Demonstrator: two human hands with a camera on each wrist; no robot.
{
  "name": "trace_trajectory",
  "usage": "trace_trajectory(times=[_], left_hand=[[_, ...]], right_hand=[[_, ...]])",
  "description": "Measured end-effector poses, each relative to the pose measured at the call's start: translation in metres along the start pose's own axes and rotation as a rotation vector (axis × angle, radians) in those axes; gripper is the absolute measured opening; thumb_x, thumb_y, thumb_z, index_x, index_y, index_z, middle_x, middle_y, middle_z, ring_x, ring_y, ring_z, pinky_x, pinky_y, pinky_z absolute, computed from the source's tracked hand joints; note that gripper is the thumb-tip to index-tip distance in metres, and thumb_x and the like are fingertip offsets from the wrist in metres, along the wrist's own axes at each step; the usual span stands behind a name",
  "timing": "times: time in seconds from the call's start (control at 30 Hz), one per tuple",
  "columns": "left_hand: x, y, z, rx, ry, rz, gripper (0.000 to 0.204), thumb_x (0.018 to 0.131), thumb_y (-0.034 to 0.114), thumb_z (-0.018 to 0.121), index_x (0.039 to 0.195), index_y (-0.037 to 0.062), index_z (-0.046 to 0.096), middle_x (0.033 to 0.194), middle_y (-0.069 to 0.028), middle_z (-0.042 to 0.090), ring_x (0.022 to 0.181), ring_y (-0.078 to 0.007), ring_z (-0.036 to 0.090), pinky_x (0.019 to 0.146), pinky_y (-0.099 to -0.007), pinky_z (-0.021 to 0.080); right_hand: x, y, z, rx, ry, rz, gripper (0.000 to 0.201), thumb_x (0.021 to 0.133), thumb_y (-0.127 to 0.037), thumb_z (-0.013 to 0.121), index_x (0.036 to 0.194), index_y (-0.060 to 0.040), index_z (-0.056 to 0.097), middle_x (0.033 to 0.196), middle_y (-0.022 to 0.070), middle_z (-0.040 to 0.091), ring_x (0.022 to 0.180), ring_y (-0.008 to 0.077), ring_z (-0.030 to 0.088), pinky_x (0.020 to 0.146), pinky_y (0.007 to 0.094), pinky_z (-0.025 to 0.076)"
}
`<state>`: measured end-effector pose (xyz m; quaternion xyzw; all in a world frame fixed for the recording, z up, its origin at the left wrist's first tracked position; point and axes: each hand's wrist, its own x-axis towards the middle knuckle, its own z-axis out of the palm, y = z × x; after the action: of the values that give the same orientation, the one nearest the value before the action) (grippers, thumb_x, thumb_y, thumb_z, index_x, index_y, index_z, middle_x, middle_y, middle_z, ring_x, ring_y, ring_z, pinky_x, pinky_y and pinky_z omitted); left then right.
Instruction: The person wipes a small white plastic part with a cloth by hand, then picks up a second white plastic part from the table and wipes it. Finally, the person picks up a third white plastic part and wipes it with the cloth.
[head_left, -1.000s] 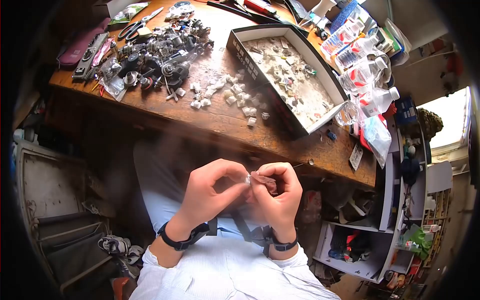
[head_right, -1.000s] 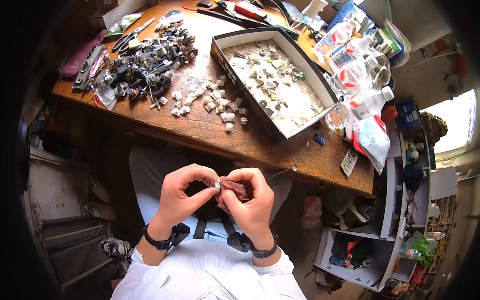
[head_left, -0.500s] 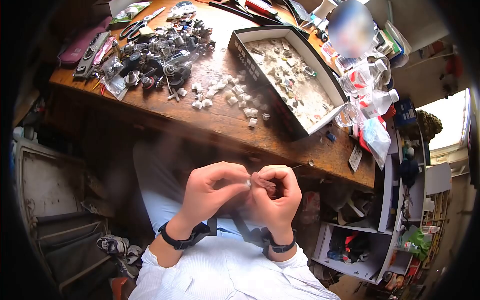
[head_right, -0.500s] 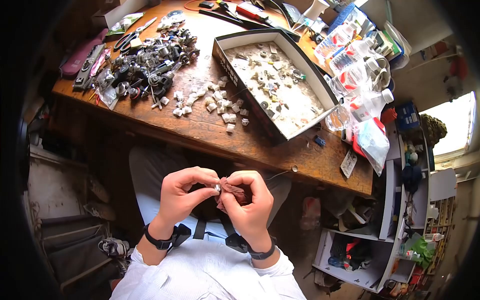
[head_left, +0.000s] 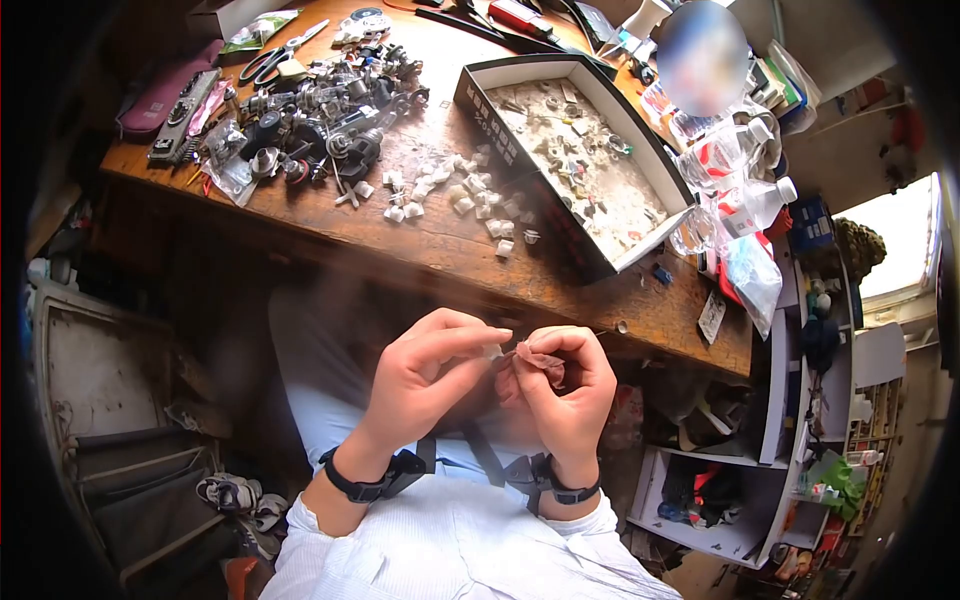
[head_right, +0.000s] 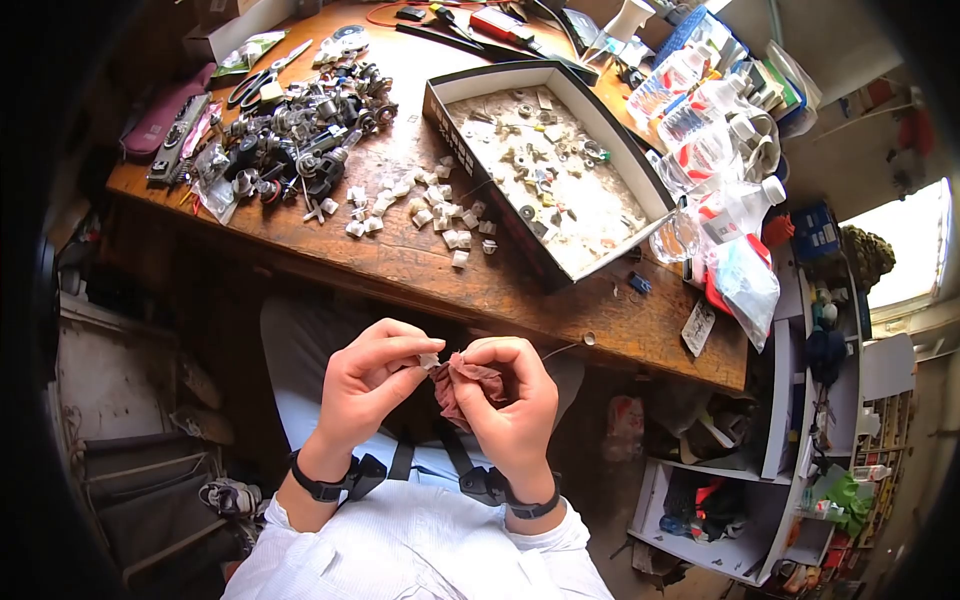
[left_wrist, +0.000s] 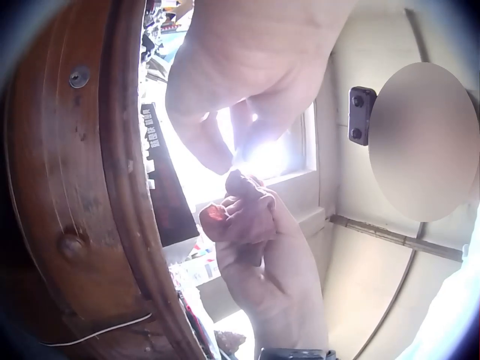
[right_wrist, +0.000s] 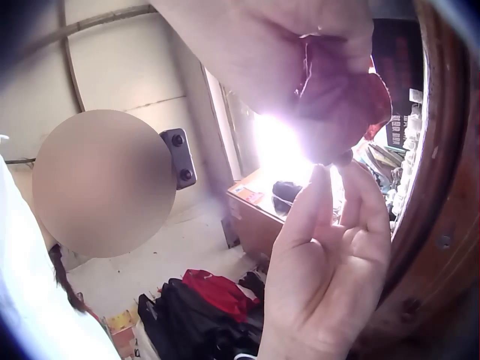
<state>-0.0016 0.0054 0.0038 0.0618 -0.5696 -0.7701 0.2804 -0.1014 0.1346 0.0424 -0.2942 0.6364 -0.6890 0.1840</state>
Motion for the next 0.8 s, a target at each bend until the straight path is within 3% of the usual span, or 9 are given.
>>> trace_trajectory(times=[0.13, 0.2, 0.33, 0.4, 0.63, 0.8], left_hand=[[0.002, 0.005, 0.003, 0.169, -0.034, 0.056, 0.032, 0.084, -0.014, 0.06, 0.114, -0.0061, 0.065, 0.104, -0.0091, 0.058, 0.097, -0.0143, 0.06, 0.085, -0.0247, 0.049], [0.002, 0.007, 0.008, 0.076, 0.042, -0.016, 0.031, 0.081, -0.013, 0.062, 0.111, -0.0057, 0.064, 0.104, -0.009, 0.059, 0.097, -0.0153, 0.061, 0.086, -0.0263, 0.05], [0.002, 0.0, 0.004, 0.161, 0.004, 0.045, 0.03, 0.08, -0.012, 0.064, 0.109, -0.0052, 0.062, 0.104, -0.0093, 0.059, 0.095, -0.0157, 0.062, 0.086, -0.028, 0.052], [0.003, 0.0, 0.009, 0.209, 0.119, 0.088, 0.025, 0.075, -0.004, 0.068, 0.099, 0.002, 0.068, 0.095, -0.0071, 0.066, 0.084, -0.0155, 0.065, 0.075, -0.0272, 0.053], [0.004, 0.01, 0.008, 0.399, 0.079, 0.14, 0.027, 0.072, -0.009, 0.069, 0.097, -0.0001, 0.07, 0.094, -0.0103, 0.066, 0.089, -0.018, 0.065, 0.079, -0.0282, 0.052], [0.005, 0.011, 0.009, 0.473, 0.095, 0.165, 0.027, 0.07, -0.006, 0.072, 0.096, 0.0018, 0.073, 0.092, -0.0087, 0.067, 0.083, -0.018, 0.066, 0.074, -0.0285, 0.053]], right_hand=[[0.001, -0.005, 0.001, -0.016, -0.011, -0.014, 0.016, 0.086, 0.012, 0.062, 0.096, 0.0032, 0.053, 0.091, 0.0088, 0.062, 0.075, 0.0103, 0.063, 0.063, 0.0227, 0.054], [0.002, -0.005, 0.001, -0.036, -0.024, -0.024, 0.015, 0.086, 0.011, 0.062, 0.096, 0.0031, 0.054, 0.089, 0.0088, 0.062, 0.073, 0.01, 0.063, 0.061, 0.0227, 0.054], [0.001, -0.004, -0.001, -0.071, -0.031, -0.041, 0.015, 0.087, 0.011, 0.062, 0.096, 0.0033, 0.053, 0.088, 0.0089, 0.062, 0.073, 0.0104, 0.064, 0.061, 0.0229, 0.054], [0.001, -0.004, -0.003, -0.088, -0.043, -0.052, 0.014, 0.087, 0.011, 0.06, 0.096, 0.0035, 0.054, 0.089, 0.009, 0.062, 0.073, 0.0104, 0.064, 0.062, 0.023, 0.055], [0.001, -0.003, -0.003, -0.065, -0.094, -0.033, 0.013, 0.088, 0.011, 0.057, 0.099, 0.0039, 0.055, 0.089, 0.009, 0.063, 0.073, 0.0099, 0.064, 0.062, 0.0229, 0.056], [0.0, -0.004, -0.003, -0.119, -0.091, -0.006, 0.012, 0.09, 0.011, 0.056, 0.099, 0.0035, 0.055, 0.088, 0.0089, 0.063, 0.072, 0.0099, 0.064, 0.06, 0.0219, 0.056]])
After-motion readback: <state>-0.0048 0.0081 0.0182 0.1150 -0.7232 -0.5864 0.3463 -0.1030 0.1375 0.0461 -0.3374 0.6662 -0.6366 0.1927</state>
